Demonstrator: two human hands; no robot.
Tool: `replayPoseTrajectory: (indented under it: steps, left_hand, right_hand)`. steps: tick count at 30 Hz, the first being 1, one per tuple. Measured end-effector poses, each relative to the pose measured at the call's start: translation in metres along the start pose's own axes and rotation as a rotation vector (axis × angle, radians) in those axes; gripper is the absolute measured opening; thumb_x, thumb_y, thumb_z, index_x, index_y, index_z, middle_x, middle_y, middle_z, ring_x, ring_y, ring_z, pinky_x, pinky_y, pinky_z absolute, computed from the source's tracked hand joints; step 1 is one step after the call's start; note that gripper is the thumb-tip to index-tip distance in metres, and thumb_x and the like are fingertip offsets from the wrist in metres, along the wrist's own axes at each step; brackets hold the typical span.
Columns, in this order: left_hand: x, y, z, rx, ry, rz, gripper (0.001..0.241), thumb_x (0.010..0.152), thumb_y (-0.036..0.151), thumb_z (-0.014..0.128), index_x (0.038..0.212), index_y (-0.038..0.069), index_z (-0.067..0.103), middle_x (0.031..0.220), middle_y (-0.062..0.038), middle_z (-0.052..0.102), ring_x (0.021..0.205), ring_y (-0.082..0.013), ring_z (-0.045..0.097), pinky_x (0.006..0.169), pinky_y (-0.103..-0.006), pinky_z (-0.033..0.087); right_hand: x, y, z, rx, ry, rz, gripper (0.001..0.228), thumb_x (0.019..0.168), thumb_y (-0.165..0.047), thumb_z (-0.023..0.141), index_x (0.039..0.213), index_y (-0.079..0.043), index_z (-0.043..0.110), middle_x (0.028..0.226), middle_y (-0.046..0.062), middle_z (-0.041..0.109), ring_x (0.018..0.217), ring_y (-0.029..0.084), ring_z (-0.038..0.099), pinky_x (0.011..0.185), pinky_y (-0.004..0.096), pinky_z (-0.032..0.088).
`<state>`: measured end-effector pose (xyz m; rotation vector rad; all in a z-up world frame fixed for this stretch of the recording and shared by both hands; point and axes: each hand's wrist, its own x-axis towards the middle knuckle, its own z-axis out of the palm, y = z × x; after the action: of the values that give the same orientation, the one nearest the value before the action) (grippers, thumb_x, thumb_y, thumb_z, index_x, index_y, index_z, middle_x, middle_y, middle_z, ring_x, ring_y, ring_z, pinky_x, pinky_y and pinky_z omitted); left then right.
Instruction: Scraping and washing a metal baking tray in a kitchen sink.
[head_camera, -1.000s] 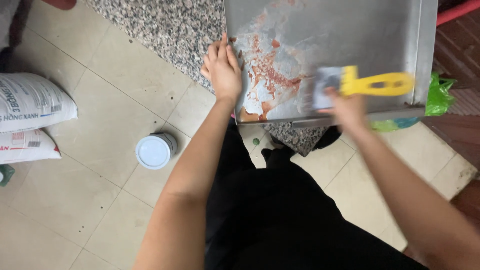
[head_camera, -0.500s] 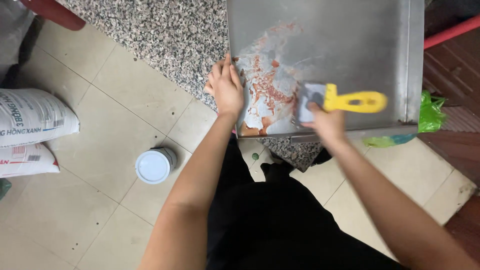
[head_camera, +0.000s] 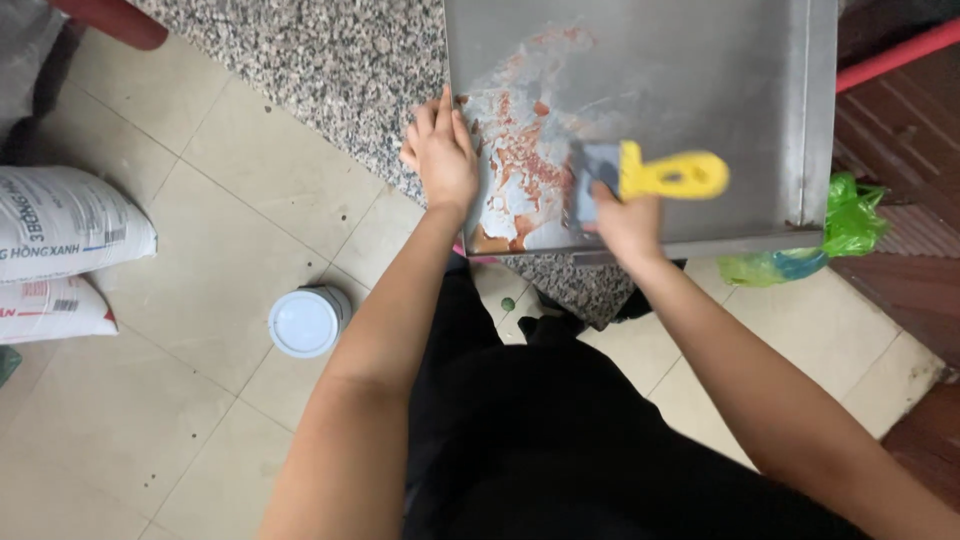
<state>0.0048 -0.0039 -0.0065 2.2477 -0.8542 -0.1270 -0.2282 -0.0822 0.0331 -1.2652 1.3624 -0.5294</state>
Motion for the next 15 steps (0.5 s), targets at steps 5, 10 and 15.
replayPoseTrajectory:
  steps: [5, 10, 15]
  left_hand:
    - [0.000, 0.003, 0.000, 0.015, -0.016, -0.012, 0.041, 0.107, 0.027, 0.046, 0.143, 0.014, 0.062, 0.130, -0.005, 0.060, 0.119, -0.0255, 0.050, 0.104, -0.0430, 0.029]
    - [-0.001, -0.002, -0.001, 0.063, 0.008, -0.006, 0.041, 0.107, 0.028, 0.047, 0.143, 0.016, 0.062, 0.130, -0.004, 0.060, 0.119, -0.0247, 0.050, 0.106, -0.0434, 0.028]
    - [-0.001, 0.005, -0.005, 0.019, -0.010, -0.033, 0.041, 0.107, 0.028, 0.045, 0.144, 0.017, 0.061, 0.131, -0.003, 0.060, 0.119, -0.0243, 0.050, 0.106, -0.0420, 0.029]
  right_hand:
    - [0.017, -0.005, -0.007, -0.015, -0.104, 0.054, 0.028, 0.097, -0.003, 0.067, 0.122, 0.010, 0.061, 0.111, 0.018, 0.069, 0.091, 0.029, 0.072, 0.064, 0.042, 0.066]
    - [0.034, 0.031, -0.053, -0.038, -0.124, 0.070, 0.034, 0.096, -0.005, 0.068, 0.127, 0.006, 0.056, 0.117, 0.018, 0.067, 0.098, 0.027, 0.073, 0.069, 0.040, 0.064]
    - [0.007, 0.022, -0.011, 0.095, -0.108, 0.155, 0.034, 0.093, -0.004, 0.069, 0.123, 0.007, 0.057, 0.116, 0.016, 0.068, 0.095, 0.025, 0.072, 0.065, 0.039, 0.064]
